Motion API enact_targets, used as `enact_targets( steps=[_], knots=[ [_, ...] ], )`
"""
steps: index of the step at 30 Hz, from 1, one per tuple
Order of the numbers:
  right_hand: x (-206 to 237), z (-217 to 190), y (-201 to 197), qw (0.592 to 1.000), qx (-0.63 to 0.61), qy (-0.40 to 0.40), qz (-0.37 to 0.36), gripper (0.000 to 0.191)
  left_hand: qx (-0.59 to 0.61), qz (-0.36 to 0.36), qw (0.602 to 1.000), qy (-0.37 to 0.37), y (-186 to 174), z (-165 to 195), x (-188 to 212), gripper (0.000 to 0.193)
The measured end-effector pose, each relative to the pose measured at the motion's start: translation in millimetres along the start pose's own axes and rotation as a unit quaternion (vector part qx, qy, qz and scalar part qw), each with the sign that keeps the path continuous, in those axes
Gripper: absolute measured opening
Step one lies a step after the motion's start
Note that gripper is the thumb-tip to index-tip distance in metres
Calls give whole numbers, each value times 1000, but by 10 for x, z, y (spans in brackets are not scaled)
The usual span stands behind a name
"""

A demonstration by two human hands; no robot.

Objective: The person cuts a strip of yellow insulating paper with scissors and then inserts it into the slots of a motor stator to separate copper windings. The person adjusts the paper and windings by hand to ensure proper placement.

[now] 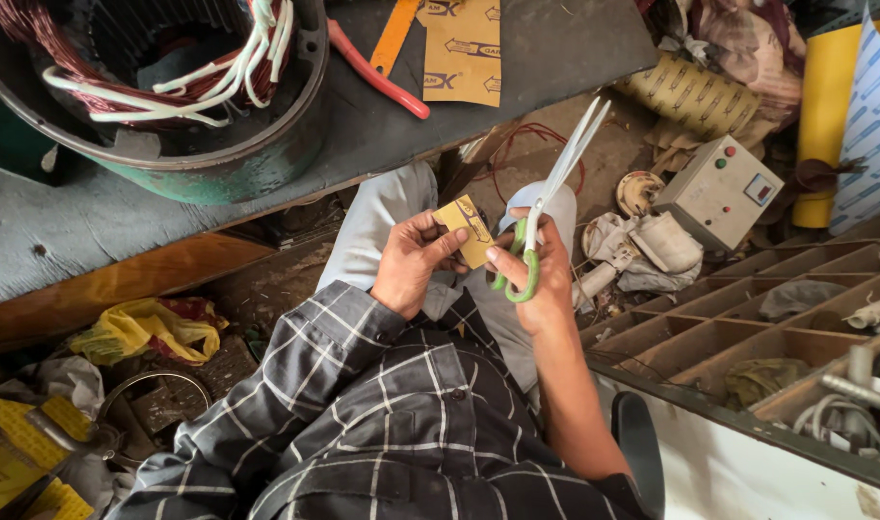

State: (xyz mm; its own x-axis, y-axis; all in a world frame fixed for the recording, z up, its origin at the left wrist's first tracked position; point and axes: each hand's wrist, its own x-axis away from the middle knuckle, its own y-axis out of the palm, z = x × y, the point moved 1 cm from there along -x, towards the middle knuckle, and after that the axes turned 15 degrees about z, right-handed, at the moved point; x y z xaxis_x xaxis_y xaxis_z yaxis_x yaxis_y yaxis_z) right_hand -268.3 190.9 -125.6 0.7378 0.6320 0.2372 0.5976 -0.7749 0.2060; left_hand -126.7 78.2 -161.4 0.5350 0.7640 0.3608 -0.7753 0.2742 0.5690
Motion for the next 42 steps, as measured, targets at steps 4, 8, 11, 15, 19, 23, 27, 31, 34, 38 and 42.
enact_targets(
  steps=[4, 8, 11, 15, 19, 23, 27, 31, 34, 38, 42],
  knots=[
    [-3, -46, -17, 1000, -10, 6, -2, 58, -3, 4, 1000, -13, 6, -1, 6, 14],
    [5, -45, -16, 1000, -24, 0, -10, 58, -8, 12, 1000, -12, 7, -7, -4, 16],
    [7, -33, -18, 1000, -26, -2, -5, 58, -4, 11, 1000, -13, 8, -14, -11, 17],
    [7, -30, -18, 1000, -29, 3, -8, 58, -5, 15, 1000, -19, 4, -28, -8, 17],
    [16, -54, -20, 1000, -27, 5, -11, 59, -4, 5, 1000, -16, 17, -16, -12, 17],
    [28, -91, -26, 1000, -23, 4, -15, 59, -5, -18, 1000, -17, 31, 47, 4, 16],
    [38, -130, -27, 1000, -15, -7, -23, 60, -9, -50, 998, -22, 46, 115, 25, 20],
    [50, -167, -20, 1000, -10, -5, -29, 60, -29, -89, 996, -12, 56, 137, 45, 22],
    [61, -180, -11, 999, -5, -11, -34, 60, -62, -106, 992, 6, 50, 140, 52, 23],
    [110, -152, -50, 998, 50, -38, -14, 58, -71, -87, 994, 16, 37, 139, 57, 23],
    [213, -94, -161, 991, 107, -15, -81, 57, -76, -61, 995, 38, 13, 144, 31, 22]
  ],
)
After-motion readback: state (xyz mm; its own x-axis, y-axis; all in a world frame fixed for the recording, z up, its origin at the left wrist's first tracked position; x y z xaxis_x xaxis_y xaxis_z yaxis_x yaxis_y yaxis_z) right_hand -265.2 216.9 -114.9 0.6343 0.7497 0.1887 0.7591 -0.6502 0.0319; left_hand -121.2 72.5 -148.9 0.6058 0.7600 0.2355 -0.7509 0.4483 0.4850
